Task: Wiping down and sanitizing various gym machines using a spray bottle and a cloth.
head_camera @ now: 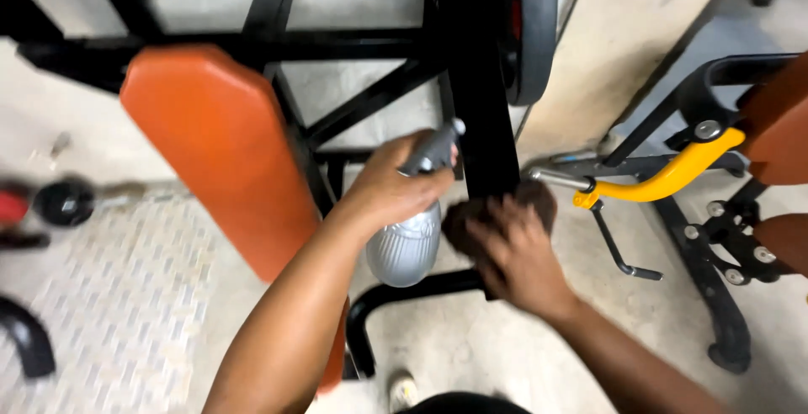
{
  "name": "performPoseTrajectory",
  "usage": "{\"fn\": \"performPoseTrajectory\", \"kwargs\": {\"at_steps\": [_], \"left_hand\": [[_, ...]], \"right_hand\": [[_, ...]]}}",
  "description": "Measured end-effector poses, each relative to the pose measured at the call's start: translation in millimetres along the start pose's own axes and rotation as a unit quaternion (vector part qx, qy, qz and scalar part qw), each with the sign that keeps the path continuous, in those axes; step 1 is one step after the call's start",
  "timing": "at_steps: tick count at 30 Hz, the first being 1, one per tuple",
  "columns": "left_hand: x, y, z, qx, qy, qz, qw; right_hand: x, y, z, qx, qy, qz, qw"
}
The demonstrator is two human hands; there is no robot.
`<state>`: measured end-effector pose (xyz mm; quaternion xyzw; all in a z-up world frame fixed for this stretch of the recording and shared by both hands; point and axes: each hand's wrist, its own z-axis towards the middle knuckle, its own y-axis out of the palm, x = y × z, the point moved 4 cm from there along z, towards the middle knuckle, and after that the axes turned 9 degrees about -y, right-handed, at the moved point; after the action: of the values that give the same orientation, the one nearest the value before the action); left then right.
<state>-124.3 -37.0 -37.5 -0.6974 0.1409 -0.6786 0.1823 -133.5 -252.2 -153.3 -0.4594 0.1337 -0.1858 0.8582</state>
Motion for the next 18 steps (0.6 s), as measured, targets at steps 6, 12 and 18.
{"fn": "performPoseTrajectory", "kwargs": {"at_steps": [6,12,18], "left_hand": [[-4,20,-29,0.117,-0.023,0.147,0.982],[0,53,-81,0.136,-0.130,0.190,0.964],[-4,93,-126,0.158,-0.238,0.041,0.957]], "right_hand": [[33,-10,47,0.050,-0.007,0.038,0.998],[-11,9,-18,-0.103,-0.102,0.090,0.985],[54,-14,-9,0.046,-0.172,0.091,0.980]]}}
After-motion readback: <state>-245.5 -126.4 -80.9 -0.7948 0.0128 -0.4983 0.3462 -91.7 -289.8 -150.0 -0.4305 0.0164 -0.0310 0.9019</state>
